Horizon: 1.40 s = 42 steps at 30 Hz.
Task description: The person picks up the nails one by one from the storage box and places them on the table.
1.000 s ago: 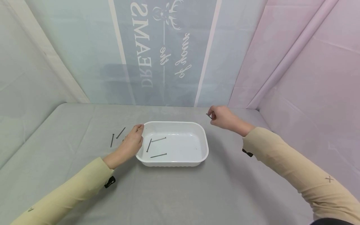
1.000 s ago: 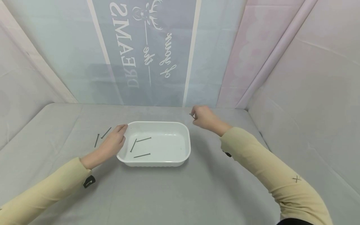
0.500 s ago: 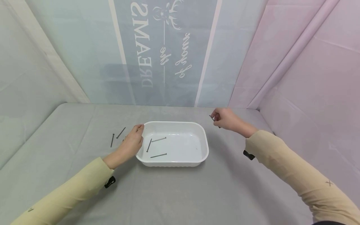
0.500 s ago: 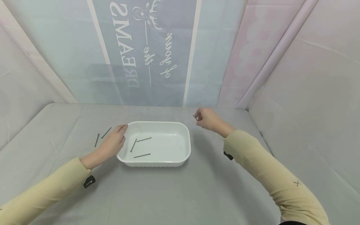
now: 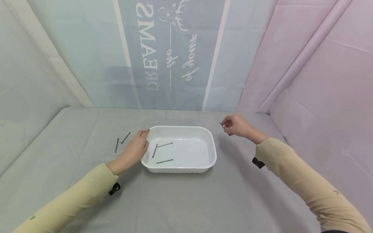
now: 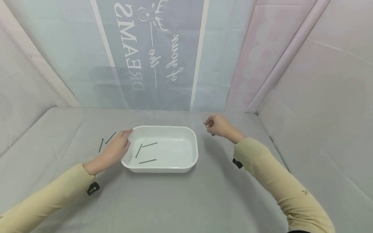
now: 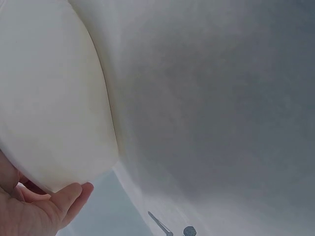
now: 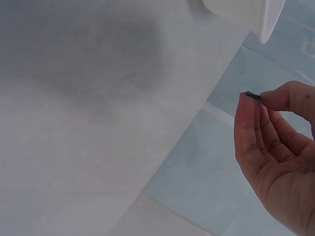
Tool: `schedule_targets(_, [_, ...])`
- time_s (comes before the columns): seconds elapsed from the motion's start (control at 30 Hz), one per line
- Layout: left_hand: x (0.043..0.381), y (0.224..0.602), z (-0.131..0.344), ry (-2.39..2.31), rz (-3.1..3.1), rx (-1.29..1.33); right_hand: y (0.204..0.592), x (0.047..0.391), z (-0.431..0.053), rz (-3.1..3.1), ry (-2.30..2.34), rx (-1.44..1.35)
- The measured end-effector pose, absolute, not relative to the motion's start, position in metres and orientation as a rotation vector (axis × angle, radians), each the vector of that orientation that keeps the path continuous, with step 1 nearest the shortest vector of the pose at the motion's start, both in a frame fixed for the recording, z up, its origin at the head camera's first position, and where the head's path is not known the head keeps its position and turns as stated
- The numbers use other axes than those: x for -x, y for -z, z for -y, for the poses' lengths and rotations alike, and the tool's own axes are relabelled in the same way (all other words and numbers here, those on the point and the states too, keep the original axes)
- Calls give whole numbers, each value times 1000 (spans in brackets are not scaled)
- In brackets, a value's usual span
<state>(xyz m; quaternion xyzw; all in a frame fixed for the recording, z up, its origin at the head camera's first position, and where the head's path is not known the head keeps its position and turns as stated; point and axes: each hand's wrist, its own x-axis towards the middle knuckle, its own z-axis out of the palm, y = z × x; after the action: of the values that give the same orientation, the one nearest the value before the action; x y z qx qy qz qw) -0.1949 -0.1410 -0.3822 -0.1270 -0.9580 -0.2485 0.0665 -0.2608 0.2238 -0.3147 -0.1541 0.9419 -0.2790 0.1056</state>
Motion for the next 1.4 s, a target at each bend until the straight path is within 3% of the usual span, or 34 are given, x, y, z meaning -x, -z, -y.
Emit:
schedule_targets(0.83, [200,385,150,1237,2807,284,340,267,-239,-2605,913,334])
schedule_targets(1.4, [199,386,148,1245,2803,221,353,269,-248,-2525,909,263])
